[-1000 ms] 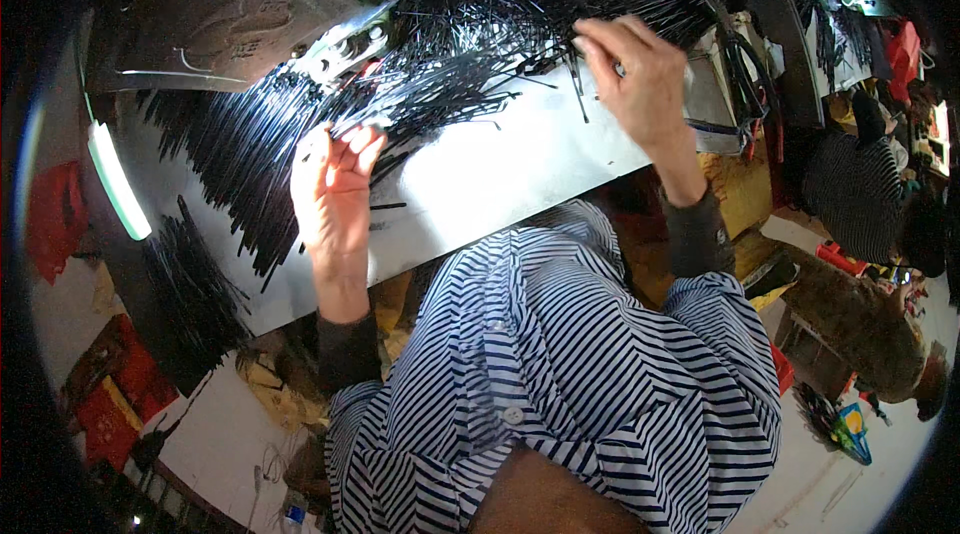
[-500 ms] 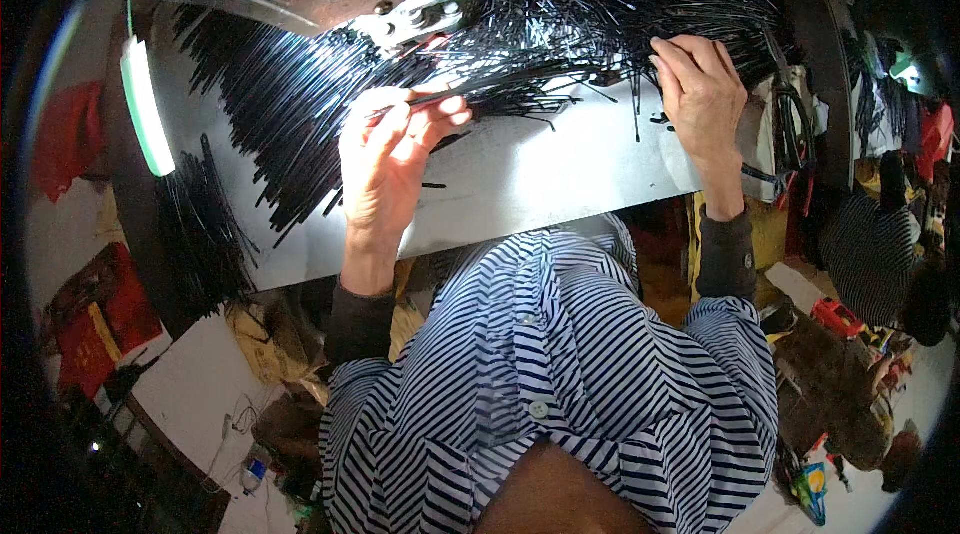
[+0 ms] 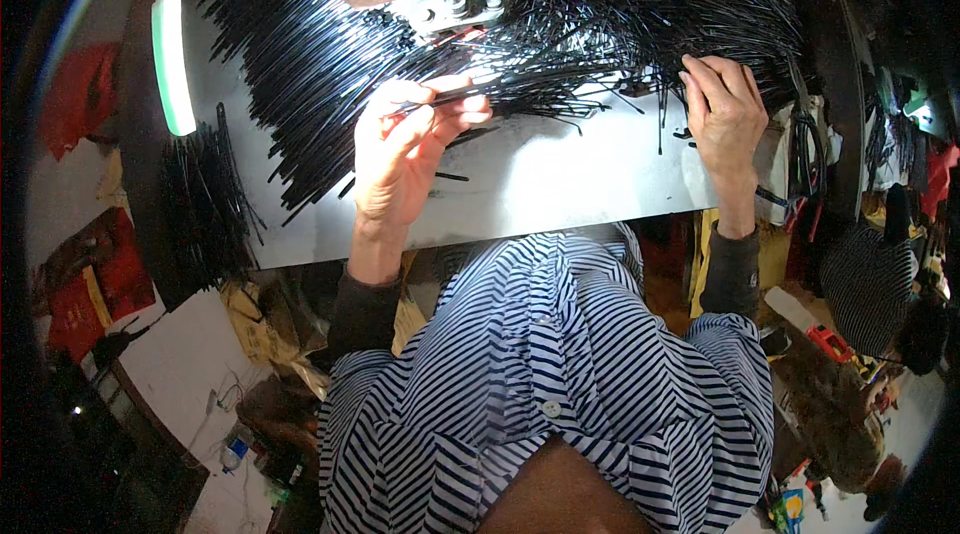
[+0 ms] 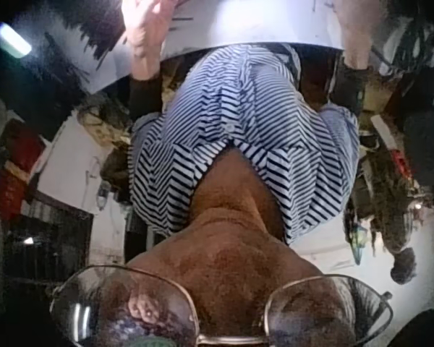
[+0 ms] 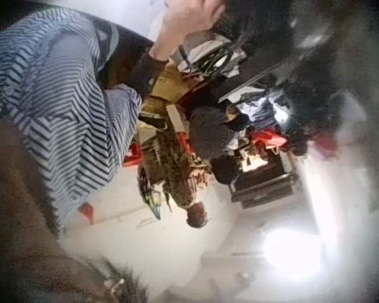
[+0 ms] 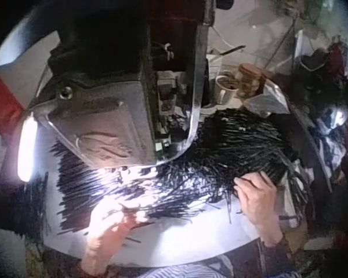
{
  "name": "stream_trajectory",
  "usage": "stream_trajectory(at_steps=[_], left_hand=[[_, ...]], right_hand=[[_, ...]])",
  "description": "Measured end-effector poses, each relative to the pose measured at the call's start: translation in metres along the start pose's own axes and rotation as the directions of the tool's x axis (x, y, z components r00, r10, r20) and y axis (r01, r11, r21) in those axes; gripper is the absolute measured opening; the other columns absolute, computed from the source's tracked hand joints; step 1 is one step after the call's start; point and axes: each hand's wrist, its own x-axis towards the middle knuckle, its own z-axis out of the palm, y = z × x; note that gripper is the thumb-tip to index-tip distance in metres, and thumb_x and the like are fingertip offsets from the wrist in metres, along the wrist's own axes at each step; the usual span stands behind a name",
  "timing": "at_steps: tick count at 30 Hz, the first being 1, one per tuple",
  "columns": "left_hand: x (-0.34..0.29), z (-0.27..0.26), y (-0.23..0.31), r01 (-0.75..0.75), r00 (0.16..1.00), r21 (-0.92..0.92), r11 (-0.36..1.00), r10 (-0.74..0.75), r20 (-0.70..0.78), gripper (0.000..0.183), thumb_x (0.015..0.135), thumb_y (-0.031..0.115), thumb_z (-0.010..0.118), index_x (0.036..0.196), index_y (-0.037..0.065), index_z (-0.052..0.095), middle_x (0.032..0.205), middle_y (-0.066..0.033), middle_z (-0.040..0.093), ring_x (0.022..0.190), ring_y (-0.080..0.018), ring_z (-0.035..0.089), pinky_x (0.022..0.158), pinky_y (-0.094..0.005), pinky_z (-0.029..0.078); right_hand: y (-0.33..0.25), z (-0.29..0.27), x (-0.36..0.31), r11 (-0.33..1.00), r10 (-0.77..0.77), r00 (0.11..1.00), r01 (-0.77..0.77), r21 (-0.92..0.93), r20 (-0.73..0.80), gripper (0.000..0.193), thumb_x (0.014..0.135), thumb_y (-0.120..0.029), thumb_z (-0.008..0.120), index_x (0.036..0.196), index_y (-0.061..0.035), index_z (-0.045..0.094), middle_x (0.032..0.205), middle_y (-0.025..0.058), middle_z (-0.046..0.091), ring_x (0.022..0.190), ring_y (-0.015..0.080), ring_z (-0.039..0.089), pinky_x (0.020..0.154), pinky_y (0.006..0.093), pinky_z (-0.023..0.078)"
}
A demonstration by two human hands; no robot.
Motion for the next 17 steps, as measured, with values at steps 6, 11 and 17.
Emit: stream_trajectory(at_steps=[6,11,17], left_hand=[[-0.009,-0.01,0.002,-0.058,0.996,0.03,0.998,0.06,-0.066,0.029,0.083,0.011,0.064,0.108,0.001,0.054,0.101,-0.0192,0.061,0.092,-0.0345,0.063,0.083,-0.0429,0.053],[-0.009,0.002,0.002,-0.086,0.989,0.079,0.993,0.094,-0.113,0.023,0.085,0.015,0.061,0.101,0.001,0.052,0.09,-0.0152,0.061,0.073,-0.0237,0.058,0.071,-0.0375,0.052],[0.018,-0.09,-0.009,0.022,0.997,-0.025,0.999,-0.024,-0.073,0.026,0.087,0.021,0.06,0.106,0.004,0.055,0.096,-0.0094,0.059,0.081,-0.0182,0.06,0.068,-0.0334,0.053]], right_hand=[[-0.004,0.007,0.004,0.998,-0.058,0.997,0.06,0.032,-0.058,0.017,0.068,-0.011,0.071,0.085,-0.0126,0.069,0.083,-0.001,0.061,0.074,0.0183,0.058,0.065,0.0292,0.048],[-0.029,0.019,0.013,0.967,-0.196,0.951,0.227,0.112,-0.238,0.013,0.07,-0.018,0.067,0.082,-0.014,0.067,0.079,-0.0032,0.058,0.077,0.0154,0.056,0.064,0.0291,0.046],[-0.055,0.015,0.035,0.91,-0.277,0.924,0.341,0.238,-0.264,0.008,0.081,-0.016,0.063,0.087,-0.014,0.067,0.075,-0.0017,0.058,0.067,0.0112,0.057,0.06,0.0325,0.053]])
